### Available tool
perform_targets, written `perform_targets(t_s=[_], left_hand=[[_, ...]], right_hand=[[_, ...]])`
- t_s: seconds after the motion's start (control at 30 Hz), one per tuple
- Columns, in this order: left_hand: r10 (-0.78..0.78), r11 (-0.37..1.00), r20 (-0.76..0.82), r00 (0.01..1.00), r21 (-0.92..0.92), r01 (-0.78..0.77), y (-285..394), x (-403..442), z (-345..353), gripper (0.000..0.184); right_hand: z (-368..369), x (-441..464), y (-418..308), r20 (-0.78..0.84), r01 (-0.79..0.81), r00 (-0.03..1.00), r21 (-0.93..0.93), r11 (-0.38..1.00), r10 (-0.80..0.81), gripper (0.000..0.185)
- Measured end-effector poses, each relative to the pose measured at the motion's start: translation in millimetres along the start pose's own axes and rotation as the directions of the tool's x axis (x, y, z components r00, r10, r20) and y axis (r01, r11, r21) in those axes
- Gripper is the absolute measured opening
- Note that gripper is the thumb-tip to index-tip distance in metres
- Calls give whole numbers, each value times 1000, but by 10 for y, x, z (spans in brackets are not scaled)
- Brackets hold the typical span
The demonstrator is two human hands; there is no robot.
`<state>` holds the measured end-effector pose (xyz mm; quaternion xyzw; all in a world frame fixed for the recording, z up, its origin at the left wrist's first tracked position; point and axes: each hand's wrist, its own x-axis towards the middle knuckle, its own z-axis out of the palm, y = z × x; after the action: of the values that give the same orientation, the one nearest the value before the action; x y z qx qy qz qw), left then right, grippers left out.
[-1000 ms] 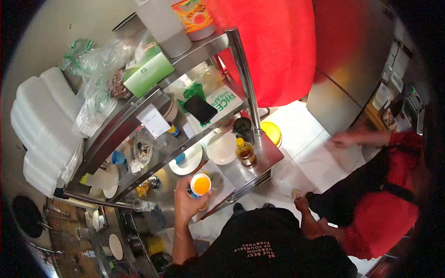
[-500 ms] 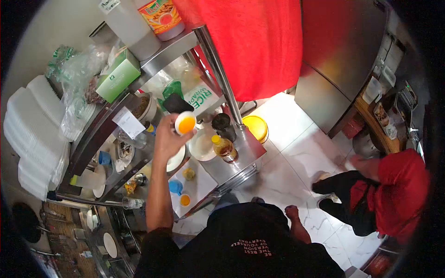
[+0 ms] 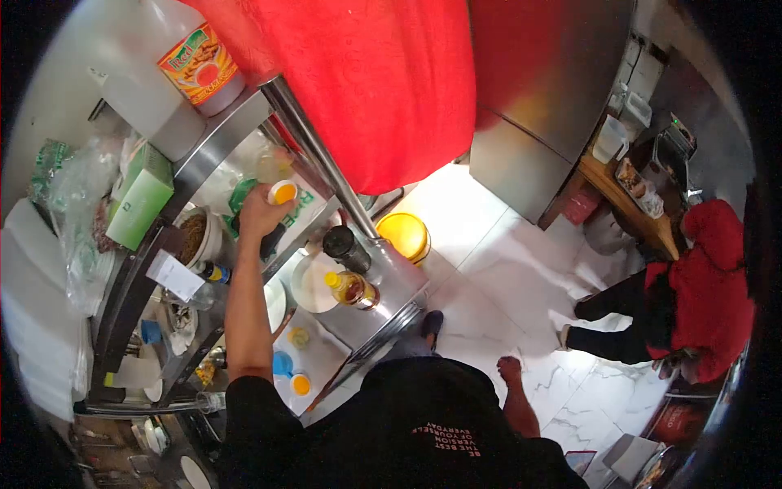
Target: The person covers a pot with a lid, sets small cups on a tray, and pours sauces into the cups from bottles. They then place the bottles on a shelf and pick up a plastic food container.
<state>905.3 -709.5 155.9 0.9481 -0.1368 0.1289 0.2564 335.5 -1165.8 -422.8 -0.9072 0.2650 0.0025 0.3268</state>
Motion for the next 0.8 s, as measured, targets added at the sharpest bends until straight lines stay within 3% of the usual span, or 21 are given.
perform_targets(t_s=[0.03, 0.07, 0.1, 0.13, 0.17, 0.2, 0.23, 0.27, 0.33, 0.47, 0.5, 0.53, 0.57, 0.6, 0.67, 0.73, 0.8], left_hand=[[-18, 1000, 38, 999, -3, 18, 19, -5, 3, 54], [-36, 999, 74, 997, -3, 36, 71, -11, -44, 54], [-54, 998, 110, 992, 0, 55, 91, 0, -50, 54], [-42, 998, 141, 989, -36, 47, 69, 22, -6, 55], [-32, 997, 169, 985, -69, 44, 42, 37, 31, 55], [-44, 994, 179, 983, -87, 61, -69, 68, -26, 56], [-77, 997, 164, 983, 27, 73, -92, 67, -34, 59], [-105, 986, 148, 984, 143, 83, -72, 50, -28, 62], [-42, 980, 134, 990, 197, 15, 138, -17, -140, 69], [-3, 975, -134, 991, 221, 33, 506, -286, -204, 86], [-6, 981, -162, 987, 192, 37, 628, -408, -224, 87], [-12, 983, -188, 982, 178, 46, 749, -557, -298, 88], [-76, 996, -50, 996, -41, 74, 905, -708, -379, 85], [-107, 960, 95, 990, -249, 127, 1096, -817, -484, 81], [169, 902, 290, 942, -430, -29, 1652, -953, -882, 60], [579, 709, 369, 727, -668, -226, 1988, -1113, -1348, 63], [667, 256, -225, 711, -826, -502, 2647, -1425, -1290, 34]], right_hand=[[106, -61, 208, 68, 238, 971, -223, 945, -228, 12], [127, -196, 193, -22, 168, 985, -22, 986, -169, 11], [-21, -213, 141, 253, 278, 945, -301, 912, -205, 20], [-113, -329, -4, 288, 253, 948, -439, 862, -132, 20], [-264, -276, -233, 486, 161, 859, -555, 816, 161, 18], [-141, -438, 167, 376, -82, 895, -393, 916, 241, 21], [-162, -425, 96, 301, -267, 878, -339, 902, 373, 21], [-253, -327, 13, 336, -143, 902, -358, 923, 270, 21], [-250, -87, 110, 360, -92, 905, -351, 932, 225, 19], [-104, 741, 532, 359, 45, 932, -270, 962, 57, 15], [-223, 1004, 438, 238, 322, 938, -320, 891, -254, 14], [-438, 1261, 208, 90, 512, 839, -463, 724, -536, 13], [-399, 1466, 59, -41, 194, 980, -69, 979, -197, 13], [-313, 1667, -94, 9, -187, 980, 353, 917, 197, 13], [-613, 1999, -638, 152, -284, 958, 422, 861, 242, 20], [-638, 2233, -951, 100, -134, 990, 407, 903, 102, 20], [-769, 2292, -1035, 113, -10, 993, 293, 956, -24, 23]])
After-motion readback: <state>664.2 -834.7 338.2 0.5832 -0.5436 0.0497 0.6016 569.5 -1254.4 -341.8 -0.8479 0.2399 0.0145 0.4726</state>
